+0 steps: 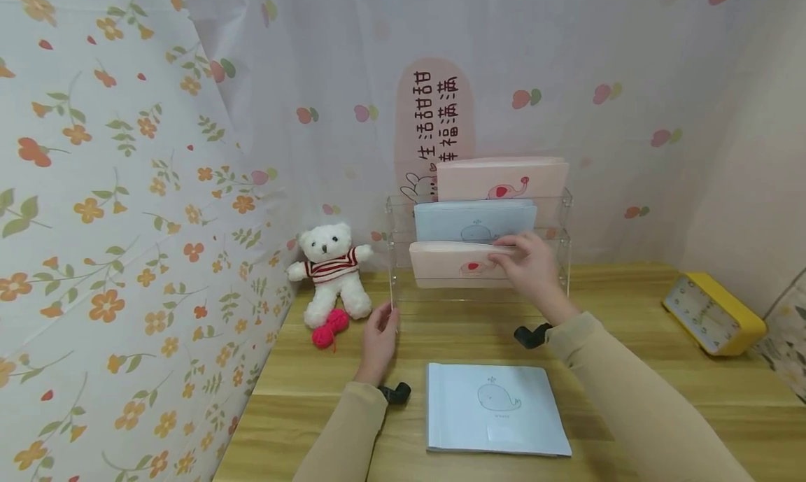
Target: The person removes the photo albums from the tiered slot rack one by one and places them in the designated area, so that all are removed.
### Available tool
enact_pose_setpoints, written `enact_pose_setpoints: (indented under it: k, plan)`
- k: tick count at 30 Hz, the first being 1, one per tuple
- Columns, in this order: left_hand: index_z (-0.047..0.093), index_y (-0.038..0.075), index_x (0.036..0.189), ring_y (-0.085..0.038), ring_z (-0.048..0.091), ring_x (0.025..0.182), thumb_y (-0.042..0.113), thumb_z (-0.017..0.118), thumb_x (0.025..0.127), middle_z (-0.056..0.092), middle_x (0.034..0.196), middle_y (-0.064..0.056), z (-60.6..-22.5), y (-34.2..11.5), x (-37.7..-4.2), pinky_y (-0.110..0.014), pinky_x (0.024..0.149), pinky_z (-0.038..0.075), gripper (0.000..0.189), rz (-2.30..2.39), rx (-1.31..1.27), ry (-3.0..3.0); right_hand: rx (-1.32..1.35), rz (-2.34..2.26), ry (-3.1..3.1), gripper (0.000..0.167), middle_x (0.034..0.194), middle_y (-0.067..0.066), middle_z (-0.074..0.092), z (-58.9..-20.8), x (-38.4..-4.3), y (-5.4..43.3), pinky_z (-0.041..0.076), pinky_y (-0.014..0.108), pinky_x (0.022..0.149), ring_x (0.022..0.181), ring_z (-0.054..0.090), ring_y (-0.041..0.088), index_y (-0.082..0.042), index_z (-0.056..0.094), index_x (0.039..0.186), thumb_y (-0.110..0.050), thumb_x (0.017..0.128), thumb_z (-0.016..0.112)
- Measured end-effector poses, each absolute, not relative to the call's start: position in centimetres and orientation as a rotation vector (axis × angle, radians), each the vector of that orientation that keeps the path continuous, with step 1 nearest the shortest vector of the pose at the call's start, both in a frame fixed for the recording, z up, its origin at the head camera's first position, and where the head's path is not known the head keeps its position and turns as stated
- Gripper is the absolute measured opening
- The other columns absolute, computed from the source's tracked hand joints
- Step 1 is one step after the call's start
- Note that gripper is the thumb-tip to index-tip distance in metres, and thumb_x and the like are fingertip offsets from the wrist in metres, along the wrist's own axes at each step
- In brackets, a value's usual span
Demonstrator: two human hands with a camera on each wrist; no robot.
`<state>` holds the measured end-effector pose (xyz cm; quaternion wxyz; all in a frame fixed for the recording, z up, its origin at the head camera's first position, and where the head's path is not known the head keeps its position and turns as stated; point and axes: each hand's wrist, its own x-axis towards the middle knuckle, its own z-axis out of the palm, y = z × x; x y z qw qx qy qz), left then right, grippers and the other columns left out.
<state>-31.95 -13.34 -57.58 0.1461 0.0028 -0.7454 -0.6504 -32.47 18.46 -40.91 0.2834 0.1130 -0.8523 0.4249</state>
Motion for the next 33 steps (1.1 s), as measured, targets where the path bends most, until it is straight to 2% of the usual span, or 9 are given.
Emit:
enact_pose_setpoints:
  k: [4,9,13,18,22,26,30,33]
  plan:
    - [0.072,0.004,0.14,-0.027,0.07,0.122,0.03,0.069,0.111,0.077,0.136,-0.013,-57.6,-13.4,-32.0,-0.026,0.096,0.054,0.039,-1.874,0.014,-2.144,0.325,1.122,-2.15,0.021,0.096,0.014,0.066,-40.4,-31.6,18.3,0.041,0.023,0.082,0.093,0.055,0.015,-0.004,0.084,0.108,-0.009,0.09,0.092]
    - [0.071,0.004,0.141,-0.027,0.07,0.122,0.031,0.069,0.111,0.077,0.136,-0.013,-57.4,-13.4,-31.9,-0.028,0.096,0.055,0.04,-1.873,0.012,-2.161,0.347,1.1,-2.014,0.023,0.095,0.014,0.064,-39.6,-29.9,18.5,0.041,0.014,0.08,0.094,0.05,0.0,-0.003,0.085,0.107,-0.005,0.086,0.094]
    - [0.07,0.004,0.142,-0.024,0.07,0.121,0.033,0.067,0.112,0.076,0.137,-0.014,-57.3,-13.3,-31.8,-0.026,0.094,0.055,0.042,-1.862,0.013,-2.179,0.366,1.087,-1.963,0.025,0.094,0.014,0.063,-39.7,-28.8,18.9,0.042,0.007,0.079,0.094,0.05,-0.002,-0.002,0.085,0.107,-0.001,0.083,0.095]
    - [0.07,0.003,0.142,-0.025,0.07,0.12,0.03,0.068,0.111,0.075,0.138,-0.018,-57.3,-13.2,-31.7,-0.022,0.091,0.054,0.041,-1.895,0.015,-2.145,0.373,1.093,-2.023,0.025,0.093,0.012,0.063,-40.4,-27.4,19.4,0.042,0.005,0.08,0.094,0.051,-0.004,-0.003,0.085,0.107,0.0,0.084,0.094]
    - [0.071,0.005,0.141,-0.028,0.071,0.121,0.029,0.07,0.111,0.076,0.138,-0.016,-57.3,-13.3,-31.7,-0.02,0.091,0.053,0.039,-1.899,0.025,-2.132,0.371,1.09,-2.165,0.023,0.094,0.007,0.064,-41.5,-26.7,19.9,0.046,0.006,0.08,0.095,0.059,0.007,-0.006,0.085,0.107,-0.003,0.086,0.093]
    - [0.071,0.004,0.141,-0.027,0.071,0.121,0.029,0.07,0.11,0.076,0.137,-0.015,-57.4,-13.3,-31.8,-0.021,0.093,0.054,0.039,-1.88,0.02,-2.142,0.376,1.07,-2.297,0.021,0.093,0.004,0.064,-43.1,-26.5,20.3,0.049,0.016,0.074,0.094,0.062,0.021,-0.009,0.085,0.107,-0.007,0.087,0.093]
    - [0.07,0.003,0.142,-0.026,0.072,0.121,0.029,0.069,0.111,0.076,0.137,-0.015,-57.5,-13.4,-31.9,-0.023,0.095,0.055,0.04,-1.87,0.024,-2.153,0.388,1.081,-2.364,0.02,0.092,0.004,0.066,-44.4,-26.3,20.5,0.05,0.021,0.072,0.093,0.063,0.02,-0.009,0.085,0.105,-0.008,0.087,0.093]
    - [0.07,0.003,0.142,-0.026,0.071,0.12,0.028,0.068,0.111,0.075,0.139,-0.017,-57.4,-13.3,-31.9,-0.025,0.095,0.056,0.04,-1.867,0.024,-2.159,0.39,1.095,-2.381,0.02,0.093,0.004,0.068,-45.2,-26.4,20.7,0.051,0.02,0.074,0.092,0.064,0.019,-0.011,0.085,0.105,-0.008,0.086,0.093]
